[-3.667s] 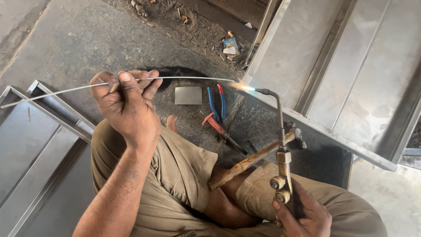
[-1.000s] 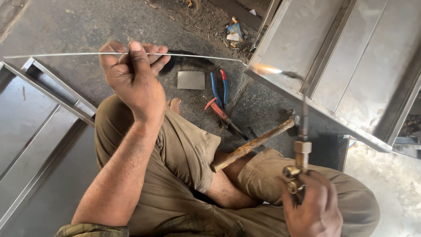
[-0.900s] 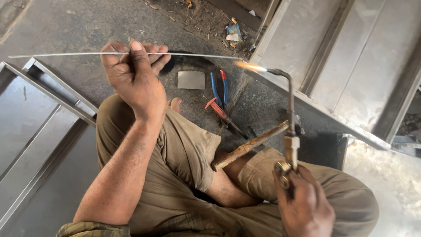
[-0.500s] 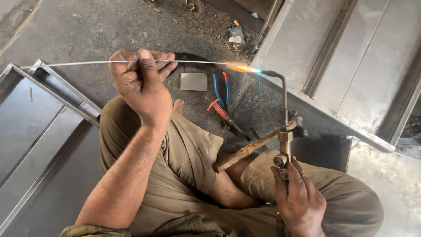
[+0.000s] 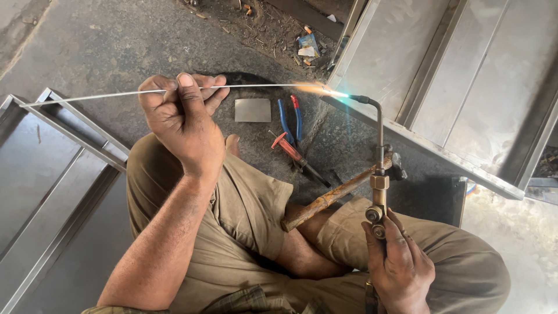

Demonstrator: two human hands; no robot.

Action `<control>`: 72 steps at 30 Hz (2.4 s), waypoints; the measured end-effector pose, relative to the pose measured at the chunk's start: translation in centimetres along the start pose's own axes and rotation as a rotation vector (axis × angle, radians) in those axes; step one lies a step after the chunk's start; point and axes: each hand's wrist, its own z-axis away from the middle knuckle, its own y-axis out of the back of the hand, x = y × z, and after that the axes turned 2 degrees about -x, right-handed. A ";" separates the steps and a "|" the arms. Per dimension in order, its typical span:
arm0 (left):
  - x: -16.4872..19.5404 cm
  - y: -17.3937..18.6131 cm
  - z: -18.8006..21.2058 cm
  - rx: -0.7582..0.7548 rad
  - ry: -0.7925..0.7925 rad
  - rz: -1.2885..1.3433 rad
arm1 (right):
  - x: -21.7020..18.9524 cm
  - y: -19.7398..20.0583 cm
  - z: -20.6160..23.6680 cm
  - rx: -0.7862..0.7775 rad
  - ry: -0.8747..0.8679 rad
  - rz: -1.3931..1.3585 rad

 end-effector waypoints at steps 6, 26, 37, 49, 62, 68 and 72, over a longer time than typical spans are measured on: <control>0.0 -0.2 0.4 -0.004 0.020 -0.013 | -0.1 -0.1 0.0 -0.045 -0.009 -0.007; 0.0 -0.6 0.9 -0.077 -0.050 -0.048 | -0.1 -0.7 -0.5 -0.020 -0.060 -0.059; 0.2 -0.6 1.1 -0.116 -0.107 -0.079 | -0.2 -0.8 -0.7 -0.020 -0.069 -0.051; 0.5 -0.8 1.2 -0.085 -0.114 -0.072 | -0.4 -0.9 -0.8 -0.006 -0.044 -0.022; 1.0 -1.2 1.1 -0.057 -0.081 0.018 | -1.3 -0.5 -0.6 0.008 -0.141 -0.084; 0.8 -1.3 1.3 -0.049 -0.093 0.032 | -0.8 -0.7 -0.4 0.051 -0.070 -0.082; 0.8 -1.1 1.1 -0.018 -0.079 0.069 | 0.2 -1.2 0.0 0.001 -0.050 -0.012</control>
